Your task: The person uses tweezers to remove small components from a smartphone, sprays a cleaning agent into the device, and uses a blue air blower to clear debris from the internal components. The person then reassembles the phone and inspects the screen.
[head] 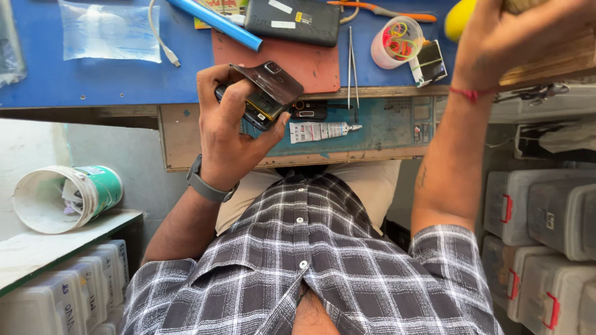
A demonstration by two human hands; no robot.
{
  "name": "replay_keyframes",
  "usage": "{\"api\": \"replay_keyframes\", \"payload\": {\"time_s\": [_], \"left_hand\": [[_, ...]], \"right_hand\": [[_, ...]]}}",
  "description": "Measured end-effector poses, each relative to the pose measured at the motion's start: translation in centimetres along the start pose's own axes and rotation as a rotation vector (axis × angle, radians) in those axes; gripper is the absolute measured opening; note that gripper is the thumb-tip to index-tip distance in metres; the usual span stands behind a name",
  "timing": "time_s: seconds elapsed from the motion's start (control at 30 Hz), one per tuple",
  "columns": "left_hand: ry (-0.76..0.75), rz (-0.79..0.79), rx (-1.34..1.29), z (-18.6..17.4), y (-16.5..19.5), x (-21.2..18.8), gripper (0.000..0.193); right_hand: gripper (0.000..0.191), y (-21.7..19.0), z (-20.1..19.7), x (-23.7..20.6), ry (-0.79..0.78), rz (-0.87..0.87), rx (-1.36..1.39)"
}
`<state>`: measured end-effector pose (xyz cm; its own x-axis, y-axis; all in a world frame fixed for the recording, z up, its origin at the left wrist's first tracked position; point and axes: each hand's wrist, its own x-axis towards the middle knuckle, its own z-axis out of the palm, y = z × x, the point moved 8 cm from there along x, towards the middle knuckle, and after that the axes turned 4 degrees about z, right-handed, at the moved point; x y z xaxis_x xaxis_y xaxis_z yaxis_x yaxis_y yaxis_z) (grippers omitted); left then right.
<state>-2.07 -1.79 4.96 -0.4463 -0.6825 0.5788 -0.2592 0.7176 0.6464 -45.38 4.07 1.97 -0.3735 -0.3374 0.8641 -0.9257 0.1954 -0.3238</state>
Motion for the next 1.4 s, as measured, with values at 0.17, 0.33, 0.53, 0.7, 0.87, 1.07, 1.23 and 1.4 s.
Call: {"api": "replay_keyframes", "payload": {"time_s": [0.17, 0.33, 0.53, 0.7, 0.87, 1.07, 1.23, 1.4], "left_hand": [[0.111, -0.22, -0.305, -0.4, -3.1, -1.7, 0.052], [0.253, -0.329, -0.771, 0.1, -5.4, -3.3, 0.048], [0.252, -0.388, -1.022, 1.2, -5.6, -4.3, 0.048], [0.227, -0.346, -1.027, 1.5, -4.8, -3.9, 0.046], [0.214, -0.347, -1.003, 1.2, -4.6, -4.1, 0.047], [0.189, -0.324, -0.983, 1.2, -4.5, -4.0, 0.047], [0.174, -0.302, -0.972, 1.3, -4.4, -4.0, 0.046], [0.174, -0.282, -0.894, 0.8, -3.9, -3.5, 0.047]], "right_hand": [[0.056, -1.5, -10.2, -3.0, 0.052, 0.047, 0.466], [0.064, -11.4, -13.5, -4.8, -0.36, 0.149, 0.973], [0.075, -20.9, -8.7, -5.8, -1.001, 0.096, 1.223], [0.075, -21.6, -7.9, -6.1, -1.066, 0.047, 1.214], [0.075, -22.1, -7.5, -6.2, -1.087, 0.021, 1.196], [0.074, -22.6, -7.8, -6.4, -1.097, 0.013, 1.173], [0.074, -22.8, -7.7, -6.5, -1.097, 0.002, 1.165], [0.075, -22.4, -7.8, -6.5, -1.078, 0.005, 1.159]]}}
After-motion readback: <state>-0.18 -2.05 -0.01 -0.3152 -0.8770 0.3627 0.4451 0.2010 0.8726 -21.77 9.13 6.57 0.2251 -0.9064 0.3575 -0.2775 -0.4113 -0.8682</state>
